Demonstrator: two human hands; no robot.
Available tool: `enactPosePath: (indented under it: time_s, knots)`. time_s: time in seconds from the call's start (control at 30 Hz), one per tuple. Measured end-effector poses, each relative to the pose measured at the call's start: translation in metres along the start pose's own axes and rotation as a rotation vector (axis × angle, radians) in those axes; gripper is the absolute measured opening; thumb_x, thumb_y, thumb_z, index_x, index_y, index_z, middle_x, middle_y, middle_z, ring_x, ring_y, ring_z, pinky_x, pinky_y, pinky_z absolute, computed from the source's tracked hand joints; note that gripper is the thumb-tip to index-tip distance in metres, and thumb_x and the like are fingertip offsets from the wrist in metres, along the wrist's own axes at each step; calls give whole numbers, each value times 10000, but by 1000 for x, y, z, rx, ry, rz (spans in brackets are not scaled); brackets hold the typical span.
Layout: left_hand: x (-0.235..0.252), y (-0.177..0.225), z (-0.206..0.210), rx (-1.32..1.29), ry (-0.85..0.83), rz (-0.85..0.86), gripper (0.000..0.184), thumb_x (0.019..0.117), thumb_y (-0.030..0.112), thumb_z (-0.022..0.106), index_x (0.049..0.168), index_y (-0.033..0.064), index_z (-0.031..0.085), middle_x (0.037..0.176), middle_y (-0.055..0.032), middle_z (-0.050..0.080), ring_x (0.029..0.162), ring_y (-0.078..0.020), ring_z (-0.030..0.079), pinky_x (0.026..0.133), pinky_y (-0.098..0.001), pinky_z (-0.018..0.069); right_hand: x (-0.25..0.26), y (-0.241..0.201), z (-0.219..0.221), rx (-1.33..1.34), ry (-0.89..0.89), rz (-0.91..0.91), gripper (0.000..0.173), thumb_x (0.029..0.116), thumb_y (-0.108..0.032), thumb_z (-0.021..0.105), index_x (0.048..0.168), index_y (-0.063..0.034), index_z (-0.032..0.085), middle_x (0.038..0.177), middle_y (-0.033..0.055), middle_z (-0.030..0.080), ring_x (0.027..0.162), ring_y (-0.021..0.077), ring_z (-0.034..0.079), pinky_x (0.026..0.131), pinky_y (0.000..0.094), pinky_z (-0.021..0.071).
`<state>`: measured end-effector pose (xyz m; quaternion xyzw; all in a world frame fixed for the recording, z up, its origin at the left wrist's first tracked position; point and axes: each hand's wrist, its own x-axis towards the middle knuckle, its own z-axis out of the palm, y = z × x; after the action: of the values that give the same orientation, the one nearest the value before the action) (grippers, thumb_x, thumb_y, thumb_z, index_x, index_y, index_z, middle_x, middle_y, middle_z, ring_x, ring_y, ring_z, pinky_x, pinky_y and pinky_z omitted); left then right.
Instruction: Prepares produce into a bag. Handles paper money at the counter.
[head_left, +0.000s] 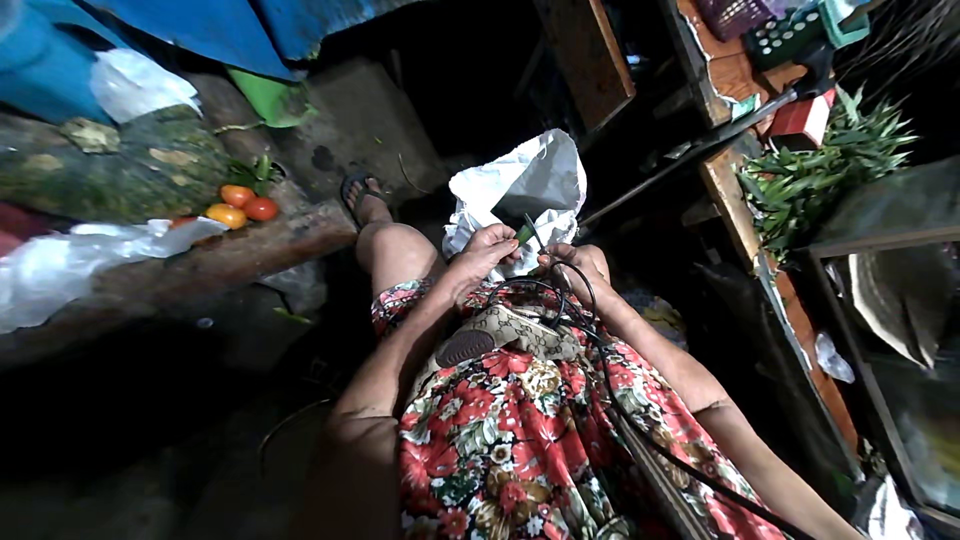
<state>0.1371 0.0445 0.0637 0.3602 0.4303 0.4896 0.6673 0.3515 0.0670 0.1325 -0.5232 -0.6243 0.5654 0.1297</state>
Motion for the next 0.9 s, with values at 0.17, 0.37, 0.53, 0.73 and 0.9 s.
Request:
enactPosePath:
  time_s: [0.17, 0.37, 0.53, 0.73, 0.9]
  knots:
    - [0, 1, -1, -26, -19, -29, 96, 1011, 2, 546, 1096, -8, 589, 854, -31, 654, 753, -93, 634, 741, -258, 551, 0, -9, 1, -30, 41, 12, 232, 1038, -213, 610, 1198, -54, 662, 825, 43, 698, 623, 70, 593, 585, 238, 505]
    - [1, -1, -3, 2, -17, -26, 50, 1018, 20, 551, 1050, 4, 586, 820, -19, 656, 732, -86, 635, 738, -258, 553, 3, -17, -1, -130, 72, -39, 243, 998, -118, 652, 1209, 3, 648, 890, 28, 707, 692, 23, 623, 671, 214, 540]
    - [5, -8, -7, -21, 15, -1, 57, 1030, 44, 535, 1044, 19, 584, 819, -16, 659, 727, -87, 629, 722, -258, 545, 6, -9, 0, -3, 125, -61, 226, 962, -96, 700, 1152, 21, 662, 829, 27, 712, 649, 29, 633, 631, 218, 555]
    - [7, -8, -9, -49, 44, 10, 64, 1033, 45, 530, 1037, 23, 590, 803, -13, 647, 708, -87, 613, 697, -249, 535, -7, -6, 0, -87, -12, -6, 230, 1030, -160, 607, 1247, -87, 631, 914, 29, 693, 715, 61, 607, 674, 255, 531]
    - [3, -5, -6, -23, -32, -13, 58, 1023, 33, 543, 1031, 15, 597, 799, -13, 640, 715, -84, 610, 710, -249, 536, -8, -4, 0, -107, -20, 0, 216, 1043, -211, 595, 1239, -134, 643, 892, 28, 690, 672, 83, 589, 621, 269, 509]
